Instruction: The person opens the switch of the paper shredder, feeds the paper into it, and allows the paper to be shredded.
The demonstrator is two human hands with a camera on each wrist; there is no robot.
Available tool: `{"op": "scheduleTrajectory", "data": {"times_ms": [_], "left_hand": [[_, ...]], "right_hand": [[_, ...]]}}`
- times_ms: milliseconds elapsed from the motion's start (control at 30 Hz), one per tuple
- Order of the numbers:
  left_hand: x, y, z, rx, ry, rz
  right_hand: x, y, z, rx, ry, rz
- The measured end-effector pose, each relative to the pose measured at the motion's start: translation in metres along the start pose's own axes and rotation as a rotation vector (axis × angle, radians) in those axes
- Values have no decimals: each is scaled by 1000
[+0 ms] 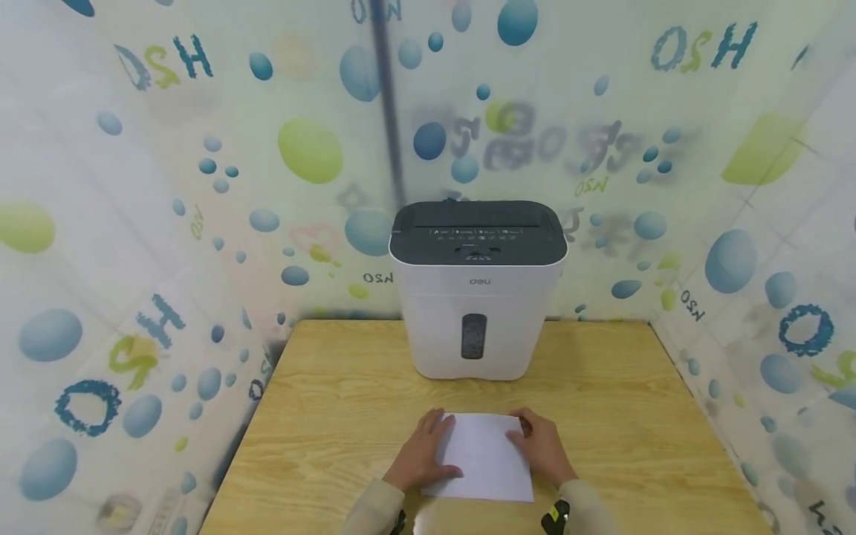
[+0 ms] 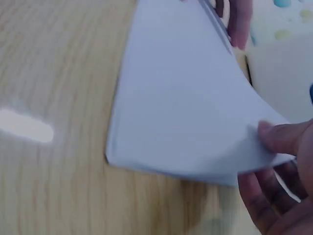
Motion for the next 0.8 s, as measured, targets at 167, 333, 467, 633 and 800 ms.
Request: {"op": "scheduleTrajectory", "data": {"times_ms": [167,333,467,633,800], "left_hand": [[9,-9,-4,-92,-30,76],[23,-26,-9,-220,-58,218],[23,-40,-10,-273,-26,329],[21,-50,-13,-274,-47,418],[22,-51,-17,-241,-71,452]], "right_hand": [[-13,-8,-1,21,22,-57],[-22,-16,-2,24,52,-94],[-25,-23,-3,39,84,-99],[-24,-28,-7,43,97,-97],[-18,-36,-10,26,74,-69]]}}
Point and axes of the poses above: each hand's wrist, its own z-axis away from the middle knuckle, its own y-axis out of the palm, x = y × z, the point moved 9 cm from there along -z, towards the middle knuckle, and after that the axes turned 7 degrees about z, right-handed, at the moved point
